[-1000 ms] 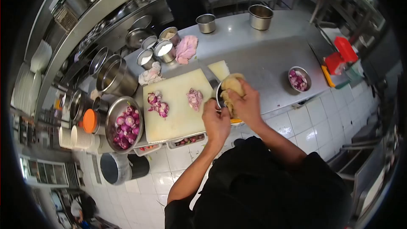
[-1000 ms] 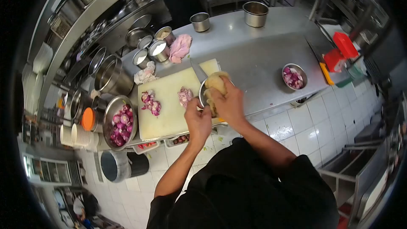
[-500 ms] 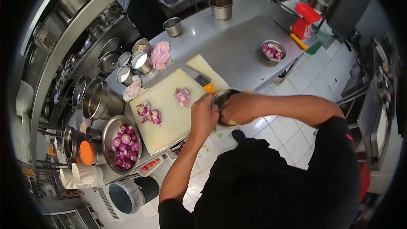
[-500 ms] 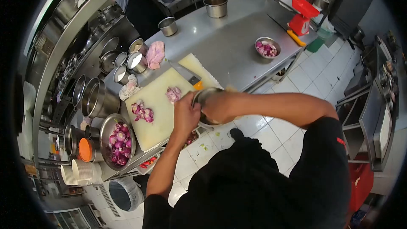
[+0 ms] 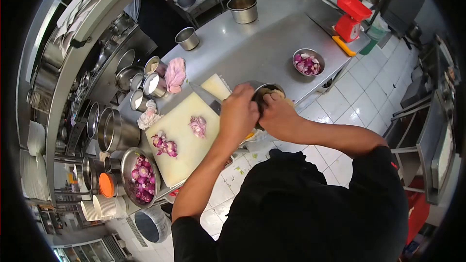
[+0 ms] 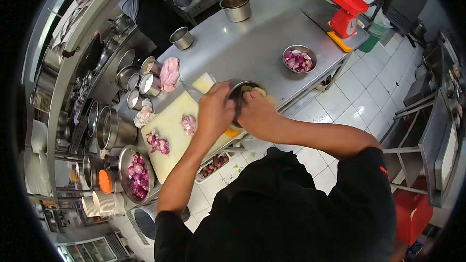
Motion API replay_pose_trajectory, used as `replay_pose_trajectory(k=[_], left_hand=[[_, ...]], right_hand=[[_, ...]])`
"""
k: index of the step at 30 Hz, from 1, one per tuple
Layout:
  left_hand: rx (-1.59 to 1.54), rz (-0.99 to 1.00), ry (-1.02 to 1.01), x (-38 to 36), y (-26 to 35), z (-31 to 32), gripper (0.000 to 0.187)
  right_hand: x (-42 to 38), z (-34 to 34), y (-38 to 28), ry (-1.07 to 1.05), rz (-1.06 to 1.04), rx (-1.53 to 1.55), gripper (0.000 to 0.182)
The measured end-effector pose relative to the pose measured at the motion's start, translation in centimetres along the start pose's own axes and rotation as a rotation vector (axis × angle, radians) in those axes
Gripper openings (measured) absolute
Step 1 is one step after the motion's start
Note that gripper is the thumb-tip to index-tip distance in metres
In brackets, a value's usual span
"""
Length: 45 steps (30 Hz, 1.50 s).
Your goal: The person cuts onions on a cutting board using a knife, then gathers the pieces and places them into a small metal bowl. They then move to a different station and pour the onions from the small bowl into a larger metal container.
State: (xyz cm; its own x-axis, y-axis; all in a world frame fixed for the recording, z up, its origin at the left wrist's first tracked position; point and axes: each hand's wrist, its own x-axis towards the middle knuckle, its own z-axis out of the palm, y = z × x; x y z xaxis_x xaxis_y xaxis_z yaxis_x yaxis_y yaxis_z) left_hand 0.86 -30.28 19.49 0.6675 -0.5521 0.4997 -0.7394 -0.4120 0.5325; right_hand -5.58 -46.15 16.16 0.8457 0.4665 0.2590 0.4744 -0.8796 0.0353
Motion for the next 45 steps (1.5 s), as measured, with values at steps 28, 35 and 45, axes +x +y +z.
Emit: replay_pose_trajectory(k=[28, 35, 45], left_hand=[[-0.108, -0.725, 0.583, -12.8, -8.3, -2.9, 0.021], [-0.007, -0.795, 0.594, -26.3, -8.4, -9.3, 0.021], [0.369, -0.625, 0.647, -36.1, -14.4, -24.9, 0.028]], right_hand=[[5.3, 12.2, -4.5, 0.004, 0.217, 0.706, 0.043], [8.7, 13.0, -7.9, -0.035, 0.366, 0.512, 0.054], [10.8, 9.4, -13.6, 0.004, 0.596, 0.655, 0.041]])
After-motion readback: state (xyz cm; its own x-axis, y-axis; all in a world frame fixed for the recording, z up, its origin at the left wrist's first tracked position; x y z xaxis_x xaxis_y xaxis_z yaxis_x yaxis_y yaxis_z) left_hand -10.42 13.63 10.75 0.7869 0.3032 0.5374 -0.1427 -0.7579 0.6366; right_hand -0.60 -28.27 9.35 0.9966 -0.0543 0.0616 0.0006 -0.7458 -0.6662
